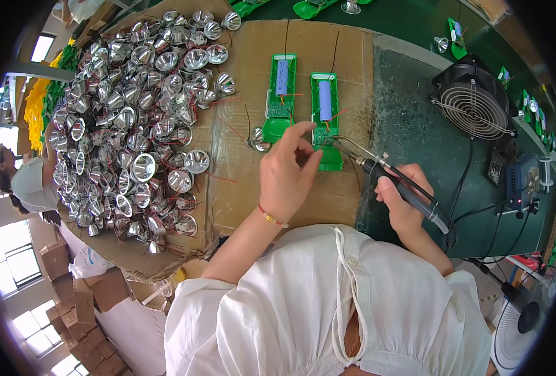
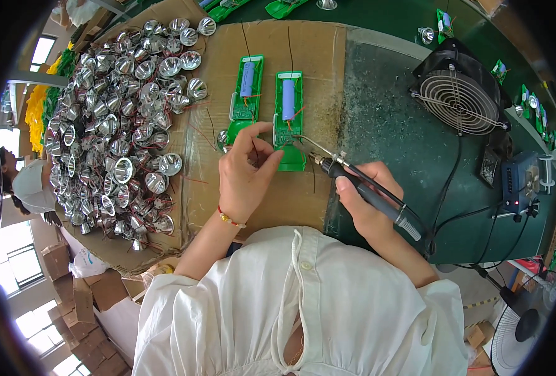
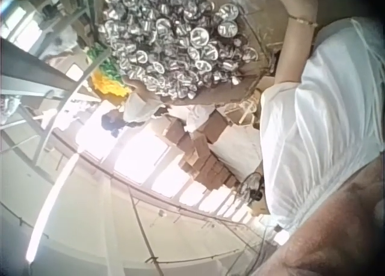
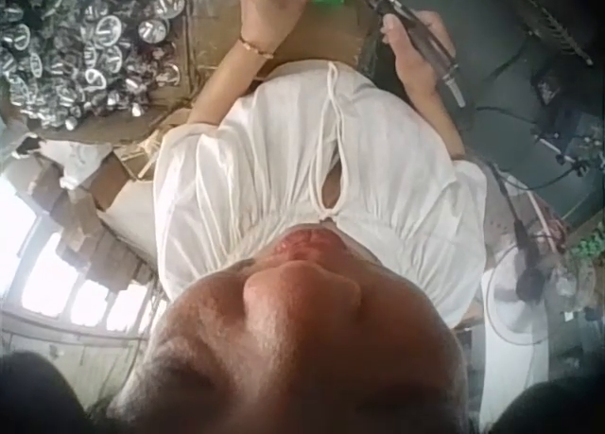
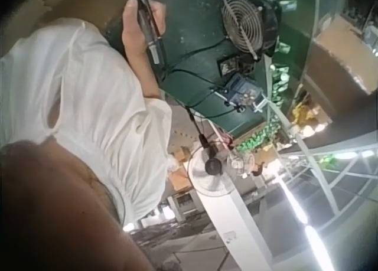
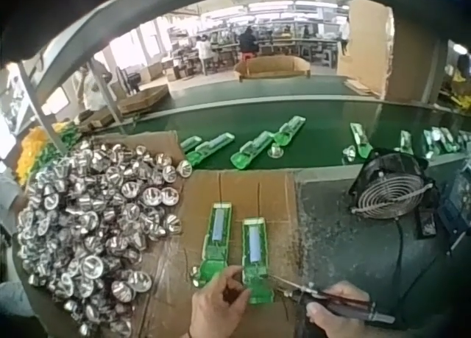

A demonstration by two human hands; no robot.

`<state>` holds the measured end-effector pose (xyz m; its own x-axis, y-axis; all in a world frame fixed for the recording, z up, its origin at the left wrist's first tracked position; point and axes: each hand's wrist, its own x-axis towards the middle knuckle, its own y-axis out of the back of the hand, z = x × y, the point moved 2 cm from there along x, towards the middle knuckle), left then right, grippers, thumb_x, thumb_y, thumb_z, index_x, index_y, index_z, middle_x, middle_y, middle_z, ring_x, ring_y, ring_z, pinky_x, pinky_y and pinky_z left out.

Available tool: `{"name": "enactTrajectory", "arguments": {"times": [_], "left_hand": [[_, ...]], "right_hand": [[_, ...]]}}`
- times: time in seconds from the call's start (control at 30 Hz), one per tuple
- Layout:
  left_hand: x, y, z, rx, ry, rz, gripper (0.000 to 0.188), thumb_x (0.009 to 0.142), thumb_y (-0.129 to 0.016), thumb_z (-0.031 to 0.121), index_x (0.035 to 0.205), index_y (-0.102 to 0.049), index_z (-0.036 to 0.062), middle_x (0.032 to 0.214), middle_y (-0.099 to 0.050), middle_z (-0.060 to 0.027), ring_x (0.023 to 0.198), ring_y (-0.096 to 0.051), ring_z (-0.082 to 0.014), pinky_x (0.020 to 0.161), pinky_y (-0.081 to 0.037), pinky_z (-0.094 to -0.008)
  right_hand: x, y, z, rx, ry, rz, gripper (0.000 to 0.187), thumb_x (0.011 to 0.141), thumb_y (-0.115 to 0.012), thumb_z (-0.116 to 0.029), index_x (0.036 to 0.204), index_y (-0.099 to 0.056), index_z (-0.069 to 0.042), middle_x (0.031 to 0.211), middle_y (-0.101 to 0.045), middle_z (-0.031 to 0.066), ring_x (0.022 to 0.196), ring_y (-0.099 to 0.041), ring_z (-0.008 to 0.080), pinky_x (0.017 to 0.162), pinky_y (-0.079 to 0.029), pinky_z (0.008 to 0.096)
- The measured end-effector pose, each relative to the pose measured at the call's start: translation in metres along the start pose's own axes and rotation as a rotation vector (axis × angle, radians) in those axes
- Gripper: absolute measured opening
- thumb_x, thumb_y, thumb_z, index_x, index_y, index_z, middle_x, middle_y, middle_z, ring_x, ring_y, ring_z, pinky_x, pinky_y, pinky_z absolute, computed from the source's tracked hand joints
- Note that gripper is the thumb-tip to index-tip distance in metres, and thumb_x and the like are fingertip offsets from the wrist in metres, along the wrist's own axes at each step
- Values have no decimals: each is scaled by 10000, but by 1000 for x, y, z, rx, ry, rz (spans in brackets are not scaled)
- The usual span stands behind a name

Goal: Soldering wires and electronic components onto small circuit boards for LED lamp assembly.

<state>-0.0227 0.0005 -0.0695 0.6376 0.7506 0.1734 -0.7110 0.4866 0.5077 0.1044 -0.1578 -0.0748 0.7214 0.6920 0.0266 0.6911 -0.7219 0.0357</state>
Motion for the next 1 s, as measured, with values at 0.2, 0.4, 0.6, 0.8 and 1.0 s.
{"name": "enactTrajectory", "arguments": {"times": [0.2, 0.4, 0.6, 0.8, 1.0], "left_hand": [[1, -1, 1, -28, 19, -6, 417, 691, -652, -40, 1074, -517, 54, 660, -564, -56, 550, -547, -157, 515, -452, -265], [1, -1, 2, -16, 18, -11, 430, 689, -649, -41, 1085, -506, 51, 649, -560, -51, 543, -543, -152, 512, -449, -264], [1, 1, 1, -8, -4, -31, 496, 689, -650, -36, 1141, -472, 62, 636, -559, -48, 542, -547, -156, 522, -457, -267], [-10, 3, -2, -120, -97, 262, 585, 671, -731, 54, 1186, -453, 64, 918, -589, -80, 698, -591, -154, 551, -485, -278], [-15, 9, -7, -120, 28, 123, 75, 736, -681, 38, 773, -628, 1, 853, -605, -83, 660, -568, -139, 508, -440, -247]], "right_hand": [[-1, 0, 1, -62, 35, -55, 140, 797, -618, -75, 848, -516, 7, 657, -578, 83, 548, -545, 101, 491, -455, 222], [-5, 5, -4, 121, -58, 61, 161, 793, -639, -81, 856, -528, 19, 695, -596, 89, 573, -562, 103, 505, -464, 222], [-6, 6, -4, 97, -34, 14, 178, 796, -643, -99, 856, -526, 21, 690, -592, 93, 575, -562, 105, 503, -468, 222], [-6, 7, -4, 51, 2, -6, 132, 807, -593, -59, 887, -511, 7, 659, -574, 87, 539, -544, 111, 486, -445, 212], [-6, 5, -1, 100, -51, -4, 183, 789, -652, -97, 862, -530, 19, 676, -592, 85, 573, -557, 96, 504, -462, 220]]}}
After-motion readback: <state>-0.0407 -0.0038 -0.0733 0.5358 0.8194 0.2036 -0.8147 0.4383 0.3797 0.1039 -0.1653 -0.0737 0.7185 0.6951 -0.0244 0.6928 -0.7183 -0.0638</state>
